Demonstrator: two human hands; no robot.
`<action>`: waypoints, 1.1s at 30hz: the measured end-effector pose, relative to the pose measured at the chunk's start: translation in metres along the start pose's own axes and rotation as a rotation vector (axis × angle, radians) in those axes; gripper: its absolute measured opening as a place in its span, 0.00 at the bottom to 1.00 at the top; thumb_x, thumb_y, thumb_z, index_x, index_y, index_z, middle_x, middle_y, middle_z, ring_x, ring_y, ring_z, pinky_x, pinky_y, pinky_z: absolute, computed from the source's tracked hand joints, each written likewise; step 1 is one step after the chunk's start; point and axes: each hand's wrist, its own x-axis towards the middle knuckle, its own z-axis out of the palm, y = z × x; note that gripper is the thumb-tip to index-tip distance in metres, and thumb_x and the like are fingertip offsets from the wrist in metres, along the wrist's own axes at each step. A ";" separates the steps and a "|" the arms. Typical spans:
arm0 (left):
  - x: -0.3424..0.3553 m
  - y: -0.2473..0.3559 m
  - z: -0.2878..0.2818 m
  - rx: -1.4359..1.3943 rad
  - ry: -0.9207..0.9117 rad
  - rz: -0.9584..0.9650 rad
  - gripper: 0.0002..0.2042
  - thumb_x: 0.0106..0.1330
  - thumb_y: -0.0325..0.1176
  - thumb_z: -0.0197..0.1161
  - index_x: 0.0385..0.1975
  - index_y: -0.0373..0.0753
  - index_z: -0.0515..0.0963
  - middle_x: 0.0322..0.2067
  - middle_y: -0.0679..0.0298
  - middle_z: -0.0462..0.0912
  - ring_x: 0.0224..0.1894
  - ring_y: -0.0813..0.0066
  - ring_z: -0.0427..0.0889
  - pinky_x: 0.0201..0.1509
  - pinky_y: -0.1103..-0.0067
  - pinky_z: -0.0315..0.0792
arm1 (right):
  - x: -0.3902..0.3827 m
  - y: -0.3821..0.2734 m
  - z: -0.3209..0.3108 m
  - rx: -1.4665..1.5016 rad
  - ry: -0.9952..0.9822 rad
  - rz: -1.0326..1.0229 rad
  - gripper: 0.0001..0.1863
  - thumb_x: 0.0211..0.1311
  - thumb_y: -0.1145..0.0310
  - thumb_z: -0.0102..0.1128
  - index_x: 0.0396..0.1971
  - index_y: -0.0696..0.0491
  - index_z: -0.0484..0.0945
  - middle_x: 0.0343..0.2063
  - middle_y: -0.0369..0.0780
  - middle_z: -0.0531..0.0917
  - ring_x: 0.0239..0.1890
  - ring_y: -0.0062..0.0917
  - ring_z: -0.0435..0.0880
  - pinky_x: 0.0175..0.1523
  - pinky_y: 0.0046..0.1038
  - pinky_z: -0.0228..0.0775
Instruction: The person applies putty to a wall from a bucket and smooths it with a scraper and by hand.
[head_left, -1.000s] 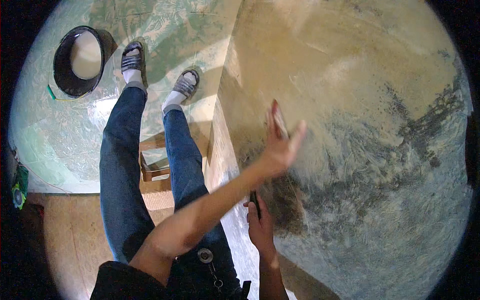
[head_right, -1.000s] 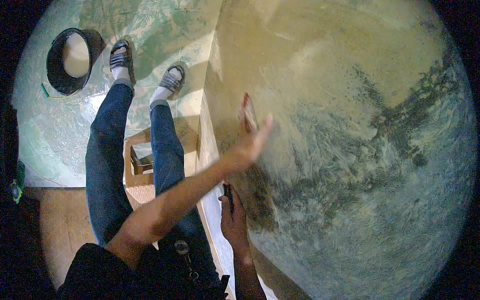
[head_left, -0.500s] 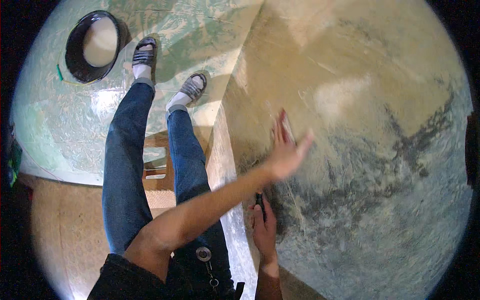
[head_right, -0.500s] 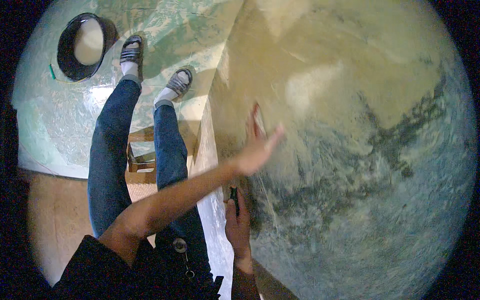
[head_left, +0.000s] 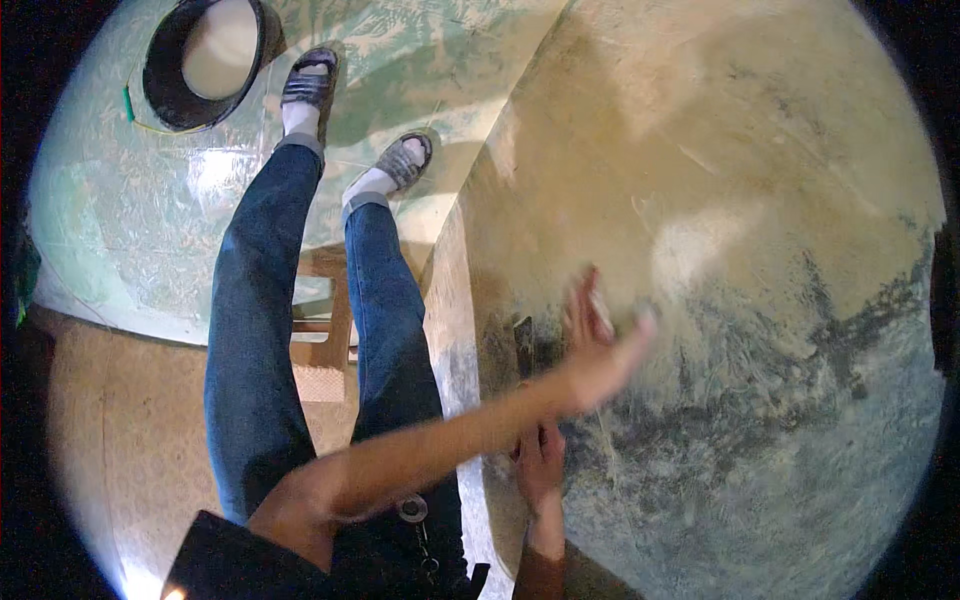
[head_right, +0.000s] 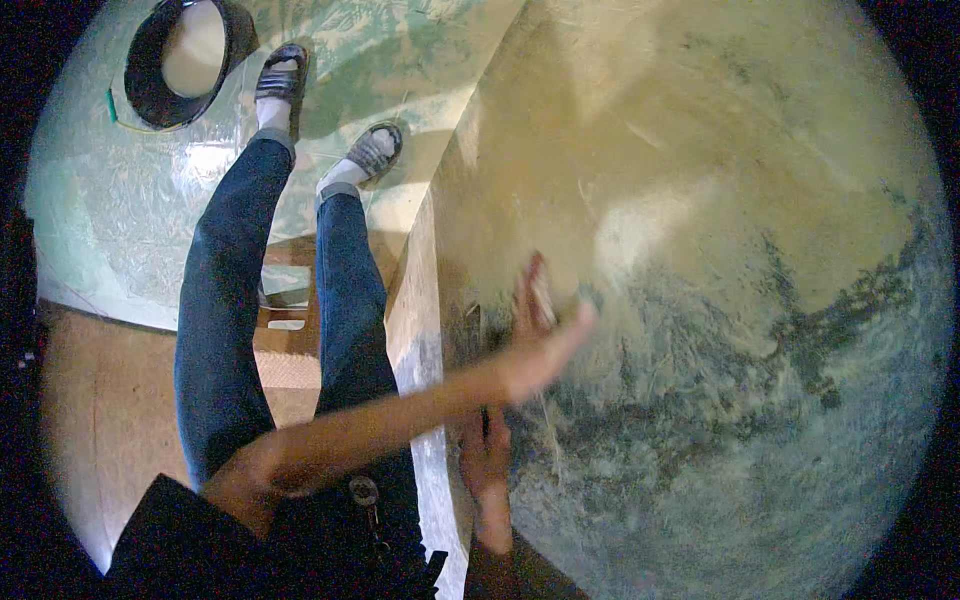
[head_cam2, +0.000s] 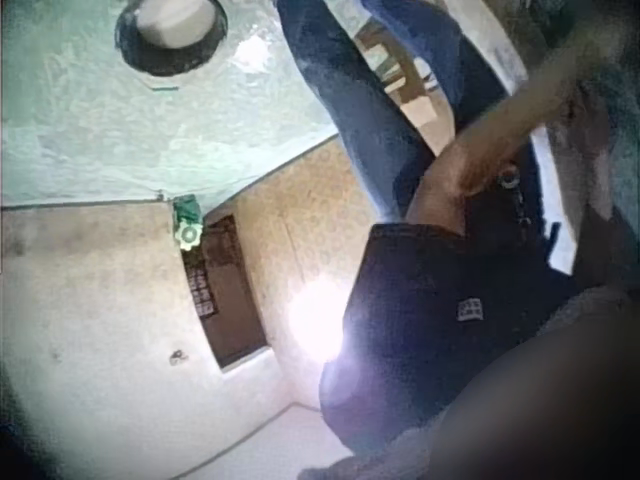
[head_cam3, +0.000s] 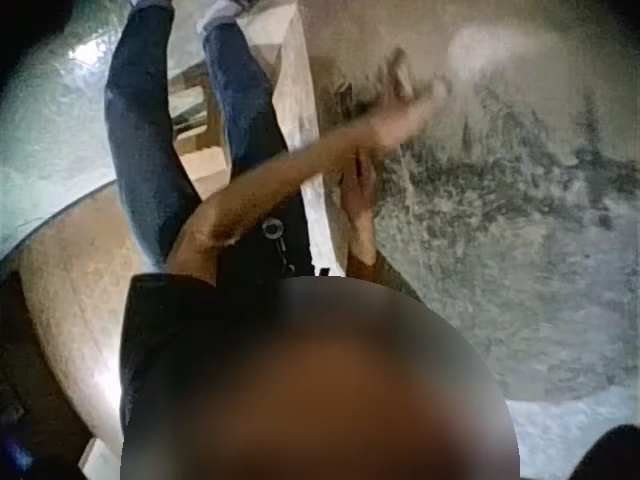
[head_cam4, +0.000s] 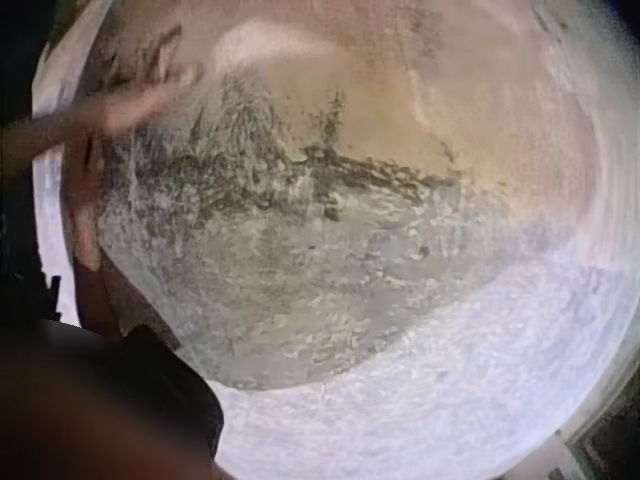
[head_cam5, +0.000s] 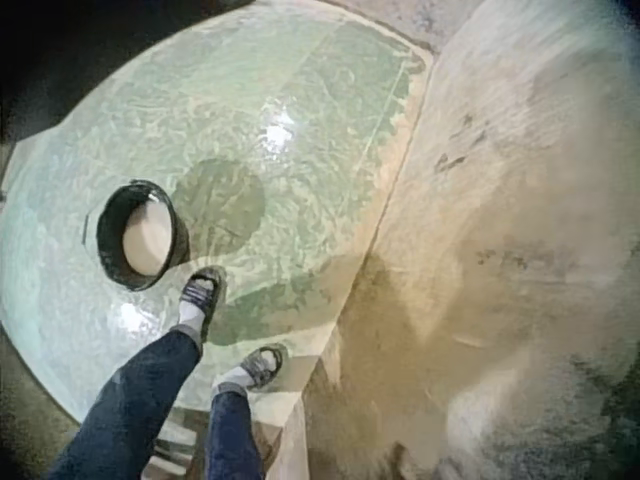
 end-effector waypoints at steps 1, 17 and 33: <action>-0.018 0.018 0.026 0.073 -0.098 0.049 0.52 0.64 0.70 0.42 0.71 0.37 0.24 0.72 0.49 0.19 0.74 0.51 0.18 0.74 0.59 0.21 | 0.008 0.000 0.031 -0.257 0.461 -0.495 0.23 0.74 0.63 0.48 0.63 0.55 0.66 0.31 0.30 0.78 0.31 0.14 0.72 0.38 0.18 0.66; -0.021 0.022 -0.009 0.164 -0.136 0.133 0.50 0.68 0.67 0.39 0.70 0.35 0.21 0.72 0.46 0.20 0.74 0.49 0.18 0.75 0.59 0.21 | 0.003 -0.014 0.019 0.127 0.099 -0.268 0.18 0.73 0.65 0.48 0.57 0.56 0.72 0.31 0.33 0.77 0.25 0.14 0.71 0.30 0.19 0.65; 0.020 -0.002 -0.049 0.119 -0.013 -0.002 0.50 0.64 0.72 0.37 0.71 0.46 0.21 0.72 0.49 0.18 0.74 0.48 0.18 0.74 0.55 0.22 | -0.024 -0.035 0.018 0.118 0.130 -0.085 0.20 0.73 0.60 0.49 0.56 0.57 0.73 0.29 0.30 0.76 0.28 0.14 0.69 0.36 0.18 0.62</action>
